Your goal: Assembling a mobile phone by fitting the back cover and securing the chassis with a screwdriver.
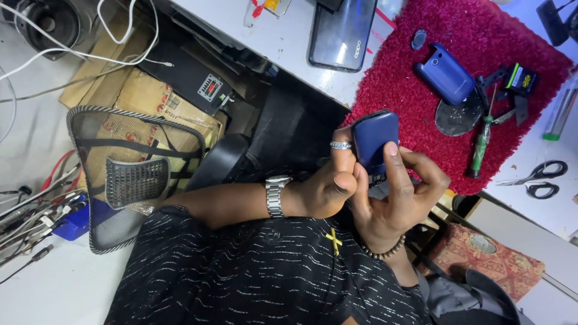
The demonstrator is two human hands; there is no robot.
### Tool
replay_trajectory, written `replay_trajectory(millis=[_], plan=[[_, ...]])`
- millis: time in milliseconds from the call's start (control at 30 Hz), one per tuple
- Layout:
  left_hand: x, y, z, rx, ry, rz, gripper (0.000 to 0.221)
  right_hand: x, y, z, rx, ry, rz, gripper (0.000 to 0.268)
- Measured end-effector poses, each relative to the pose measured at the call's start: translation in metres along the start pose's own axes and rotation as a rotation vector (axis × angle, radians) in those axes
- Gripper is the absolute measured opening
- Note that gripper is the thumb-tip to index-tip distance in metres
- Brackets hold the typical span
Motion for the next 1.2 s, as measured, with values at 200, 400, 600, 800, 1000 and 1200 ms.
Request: replay_trajectory(millis=[200,400,600,800,1000,1200], plan=[[0.000,0.000,-0.001,-0.062,0.042,-0.095,0.109,-0.003,-0.003,-0.003,-0.033,0.021,0.029,0.041],[0.007,0.003,0.000,-0.058,0.056,-0.117,0.104,-0.010,-0.008,-0.001,-0.068,0.043,0.016,0.037],[0.019,0.007,0.002,0.039,0.013,-0.166,0.076,-0.012,-0.007,-0.004,-0.051,0.036,-0.037,0.042],[-0.012,0.019,-0.006,0.228,0.158,-0.081,0.042,0.020,0.003,-0.020,0.199,-0.211,0.068,0.022],[-0.008,0.016,0.000,0.192,0.383,0.043,0.026,0.037,-0.001,-0.039,0.201,-0.194,0.236,0.026],[-0.006,0.019,-0.002,0.110,0.491,0.196,0.026,0.051,-0.013,-0.038,0.234,-0.100,0.513,0.045]])
Point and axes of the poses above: each hand's wrist, its own z-axis towards the middle knuckle, its own y-axis out of the palm, x = y × z, the point moved 1 cm from there along z, towards the middle knuckle, and after that the axes turned 3 degrees about y, right-handed, at the moved point
